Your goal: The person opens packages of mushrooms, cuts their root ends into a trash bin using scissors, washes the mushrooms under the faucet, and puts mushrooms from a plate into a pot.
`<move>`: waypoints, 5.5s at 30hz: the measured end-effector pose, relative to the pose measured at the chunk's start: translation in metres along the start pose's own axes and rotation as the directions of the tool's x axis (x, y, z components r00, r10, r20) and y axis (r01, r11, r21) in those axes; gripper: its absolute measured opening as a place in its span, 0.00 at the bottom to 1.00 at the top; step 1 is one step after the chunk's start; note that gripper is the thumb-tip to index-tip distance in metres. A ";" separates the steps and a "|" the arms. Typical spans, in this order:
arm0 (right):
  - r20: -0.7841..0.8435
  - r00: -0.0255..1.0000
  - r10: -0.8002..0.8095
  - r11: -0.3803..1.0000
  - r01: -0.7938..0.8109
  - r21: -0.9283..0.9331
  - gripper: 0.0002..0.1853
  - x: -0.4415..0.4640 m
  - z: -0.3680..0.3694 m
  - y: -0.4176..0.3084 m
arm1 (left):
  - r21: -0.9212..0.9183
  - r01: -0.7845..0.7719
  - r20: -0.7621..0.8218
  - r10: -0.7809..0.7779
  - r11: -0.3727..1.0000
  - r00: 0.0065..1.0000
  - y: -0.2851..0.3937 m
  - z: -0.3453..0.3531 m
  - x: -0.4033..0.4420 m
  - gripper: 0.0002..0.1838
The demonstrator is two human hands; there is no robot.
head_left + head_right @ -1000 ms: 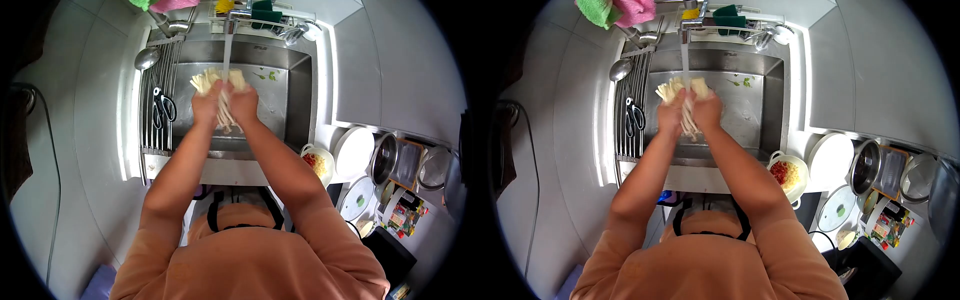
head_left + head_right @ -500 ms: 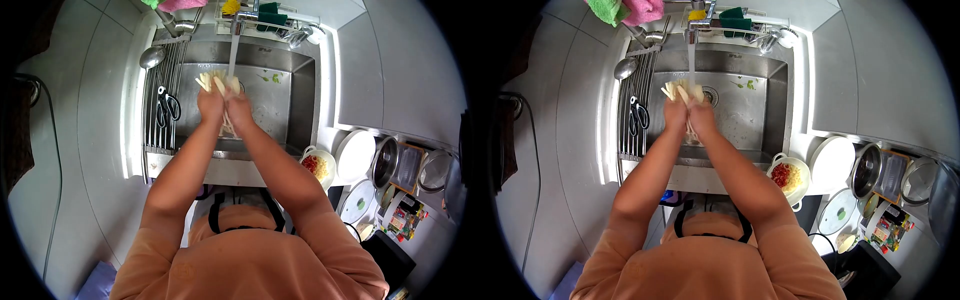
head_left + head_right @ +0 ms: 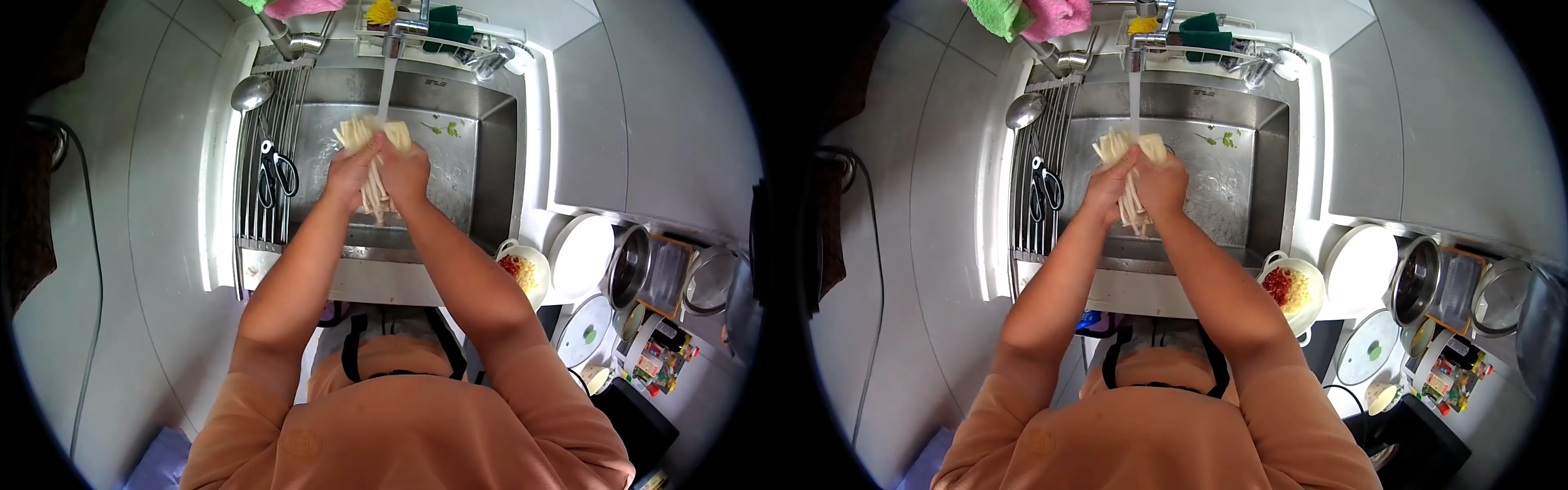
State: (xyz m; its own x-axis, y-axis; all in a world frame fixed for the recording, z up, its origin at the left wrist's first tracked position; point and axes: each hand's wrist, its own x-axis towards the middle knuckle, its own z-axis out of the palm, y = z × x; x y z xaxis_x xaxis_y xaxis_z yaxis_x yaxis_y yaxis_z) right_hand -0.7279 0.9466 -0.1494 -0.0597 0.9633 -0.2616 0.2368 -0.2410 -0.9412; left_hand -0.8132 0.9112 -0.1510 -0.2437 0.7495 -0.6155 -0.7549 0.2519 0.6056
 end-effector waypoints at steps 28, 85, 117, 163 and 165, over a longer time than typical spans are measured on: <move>0.452 0.888 0.086 0.812 -0.325 0.485 0.15 0.018 -0.008 0.020 | -0.024 -0.068 0.035 0.069 0.997 0.997 0.003 -0.022 0.014 0.12; 0.019 0.997 0.076 0.989 -0.078 0.126 0.17 0.017 0.009 0.011 | 0.100 -0.268 -0.027 0.272 0.958 0.962 -0.013 -0.007 0.014 0.16; 0.038 0.963 0.267 0.934 -0.268 0.235 0.17 0.016 0.005 -0.002 | 0.074 -0.358 -0.166 0.366 0.931 0.916 -0.012 0.011 0.000 0.16; 0.539 0.824 0.174 0.716 -0.482 0.506 0.26 0.032 -0.015 -0.011 | 0.300 0.089 0.071 -0.115 0.950 0.991 0.044 0.023 0.016 0.31; 0.506 0.850 0.146 0.782 -0.412 0.467 0.28 0.026 -0.008 -0.012 | 0.262 -0.004 0.035 -0.005 0.965 0.999 0.039 0.020 0.023 0.30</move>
State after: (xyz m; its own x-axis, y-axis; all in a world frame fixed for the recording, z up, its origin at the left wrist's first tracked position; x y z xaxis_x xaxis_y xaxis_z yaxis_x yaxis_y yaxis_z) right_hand -0.7247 0.9755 -0.1437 -0.5065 0.7243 -0.4677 -0.2434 -0.6405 -0.7284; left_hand -0.8359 0.9503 -0.1316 -0.2183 0.7692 -0.6006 -0.5683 0.4001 0.7190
